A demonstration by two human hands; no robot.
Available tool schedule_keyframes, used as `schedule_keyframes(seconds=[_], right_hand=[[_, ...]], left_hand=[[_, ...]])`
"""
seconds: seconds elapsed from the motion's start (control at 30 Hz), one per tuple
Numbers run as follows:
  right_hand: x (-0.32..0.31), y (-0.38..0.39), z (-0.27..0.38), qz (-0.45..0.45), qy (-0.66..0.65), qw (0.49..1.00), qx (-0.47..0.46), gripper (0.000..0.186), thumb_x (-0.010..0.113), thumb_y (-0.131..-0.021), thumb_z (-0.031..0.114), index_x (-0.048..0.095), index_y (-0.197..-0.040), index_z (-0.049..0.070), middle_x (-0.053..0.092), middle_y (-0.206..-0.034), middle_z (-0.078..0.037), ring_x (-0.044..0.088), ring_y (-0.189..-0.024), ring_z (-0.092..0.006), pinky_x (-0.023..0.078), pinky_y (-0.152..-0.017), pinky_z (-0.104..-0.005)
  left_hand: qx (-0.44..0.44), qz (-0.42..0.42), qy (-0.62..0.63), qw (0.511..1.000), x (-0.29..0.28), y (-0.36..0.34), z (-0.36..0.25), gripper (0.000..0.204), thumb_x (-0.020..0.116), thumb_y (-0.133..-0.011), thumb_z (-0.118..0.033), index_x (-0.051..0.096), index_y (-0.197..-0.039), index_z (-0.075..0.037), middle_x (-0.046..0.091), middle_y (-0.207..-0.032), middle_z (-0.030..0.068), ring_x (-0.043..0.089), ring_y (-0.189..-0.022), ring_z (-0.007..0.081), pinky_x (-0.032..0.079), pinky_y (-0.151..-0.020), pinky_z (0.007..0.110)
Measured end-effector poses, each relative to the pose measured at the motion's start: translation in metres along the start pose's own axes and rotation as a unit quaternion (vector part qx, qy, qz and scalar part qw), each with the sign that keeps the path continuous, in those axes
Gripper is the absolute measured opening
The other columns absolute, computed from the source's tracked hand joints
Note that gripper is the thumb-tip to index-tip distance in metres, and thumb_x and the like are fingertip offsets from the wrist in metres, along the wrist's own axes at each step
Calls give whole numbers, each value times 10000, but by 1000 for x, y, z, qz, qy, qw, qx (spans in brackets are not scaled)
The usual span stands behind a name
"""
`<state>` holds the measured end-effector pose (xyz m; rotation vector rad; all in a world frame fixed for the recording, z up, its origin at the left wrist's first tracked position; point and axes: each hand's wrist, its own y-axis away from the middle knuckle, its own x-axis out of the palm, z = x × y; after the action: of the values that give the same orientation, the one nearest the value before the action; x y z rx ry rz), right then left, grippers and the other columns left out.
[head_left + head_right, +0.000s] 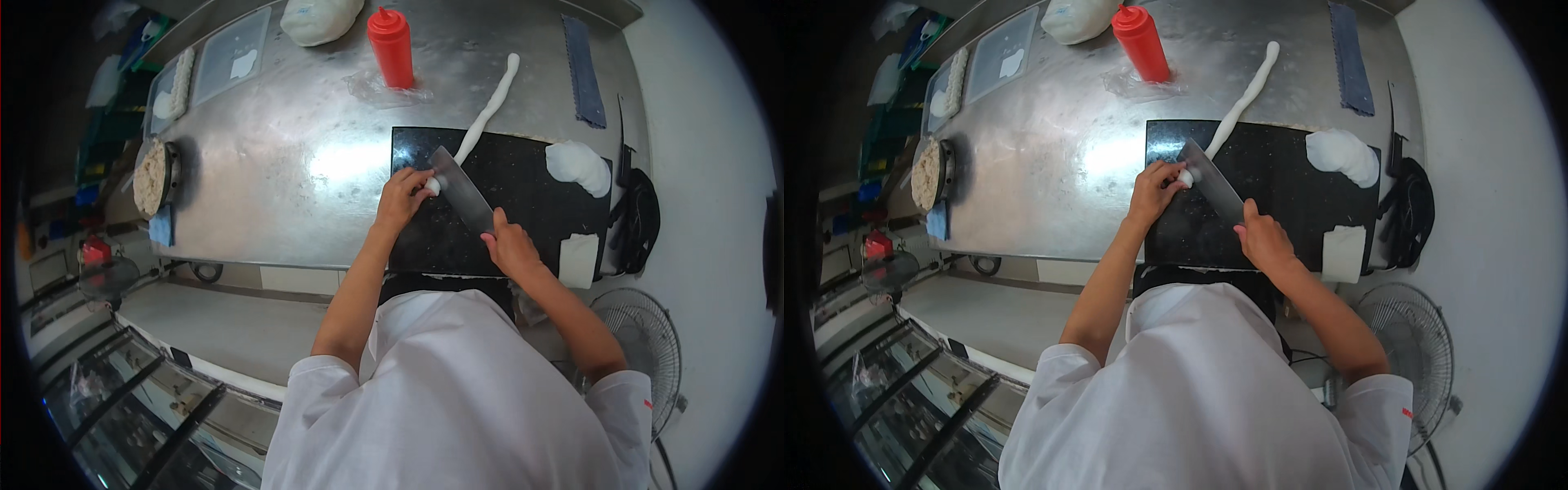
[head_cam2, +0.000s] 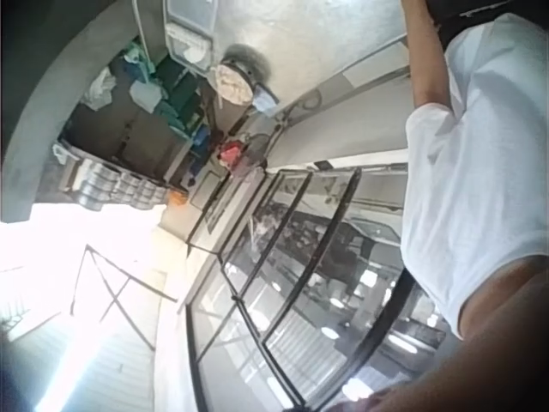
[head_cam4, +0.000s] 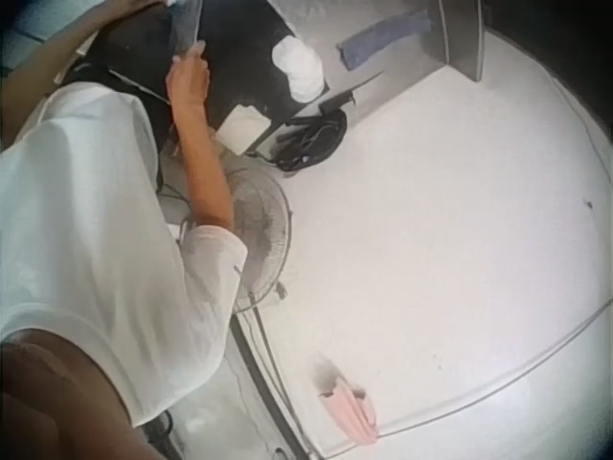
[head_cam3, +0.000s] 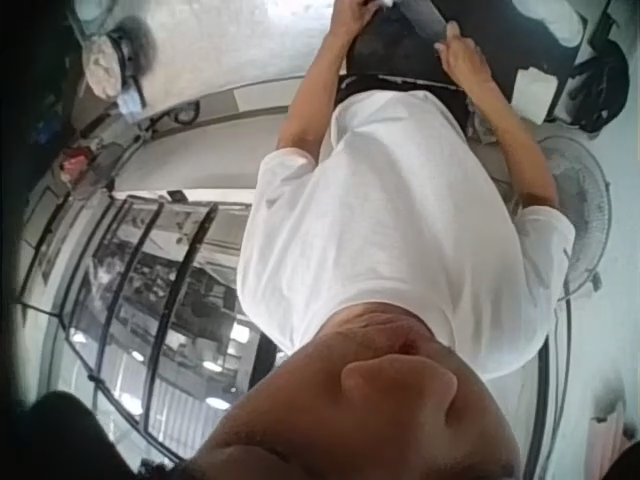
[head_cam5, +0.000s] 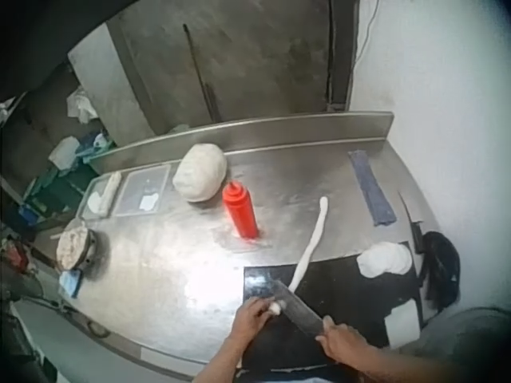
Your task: Cutting long strips of dough into small, circular pieces using a cleaver.
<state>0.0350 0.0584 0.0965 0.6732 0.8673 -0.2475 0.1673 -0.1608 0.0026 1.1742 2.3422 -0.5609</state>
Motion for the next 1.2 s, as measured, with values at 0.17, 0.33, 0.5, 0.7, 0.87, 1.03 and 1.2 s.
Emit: schedule_keyframes(seconds=[0.17, 0.33, 0.5, 0.7, 0.87, 1.03, 1.2], right_hand=[[46, 21, 30, -57, -116, 987, 99, 425, 666, -919, 186, 373, -1147, -21, 644, -849, -338, 619, -851, -552, 501, -761, -583], [95, 84, 53, -194, -207, 942, 178, 414, 676, -914, 200, 422, -1157, -18, 654, -917, -317, 631, -908, -513, 509, -763, -533], [145, 158, 72, -414, -262, 826, 280, 348, 672, -919, 192, 492, -1134, -14, 680, -932, -238, 681, -885, -388, 515, -744, -440], [176, 196, 119, -452, -428, 597, 507, 306, 685, -922, 180, 520, -1098, -10, 683, -883, -181, 669, -806, -284, 510, -734, -424], [252, 199, 131, -510, -362, 607, 491, 313, 691, -924, 211, 506, -1078, 11, 552, -643, -41, 520, -478, -127, 410, -416, -312], [217, 198, 101, -489, -462, 588, 449, 392, 723, -886, 278, 533, -1062, -17, 673, -896, -230, 669, -854, -392, 503, -750, -450], [150, 204, 41, -477, -556, 577, 361, 310, 609, -984, 294, 562, -1071, 0, 625, -774, -100, 576, -551, -161, 451, -502, -317]], left_hand=[[15, -1, 18, 1000, -4, -10, 0, 225, 769, -747, 5, 674, -947, -26, 668, -983, 88, 634, -914, 280, 524, -767, 374], [-34, -3, 151, 988, -25, -9, -20, 163, 657, -874, 44, 559, -999, 6, 700, -900, 169, 714, -869, 287, 537, -787, 338], [91, 309, 194, 927, -6, -16, -78, 194, 710, -842, -8, 609, -1006, -32, 689, -905, 185, 698, -859, 336, 543, -792, 372], [280, 487, -125, 818, 55, -12, -86, 237, 807, -710, -78, 686, -912, -106, 659, -989, 140, 621, -1046, 338, 506, -890, 486], [263, 470, -267, 799, 74, -25, -115, 628, 913, -498, -107, 573, -1026, -99, 637, -1053, 122, 611, -1093, 338, 509, -888, 542], [320, 565, -256, 716, 89, -44, -96, 575, 916, -551, -256, 597, -995, -77, 635, -940, 118, 617, -950, 337, 499, -805, 439], [138, 449, -144, 871, 105, -10, -128, 813, 705, -726, -656, 546, -1293, -95, 556, -1270, 180, 491, -1232, 348, 368, -1050, 494]])
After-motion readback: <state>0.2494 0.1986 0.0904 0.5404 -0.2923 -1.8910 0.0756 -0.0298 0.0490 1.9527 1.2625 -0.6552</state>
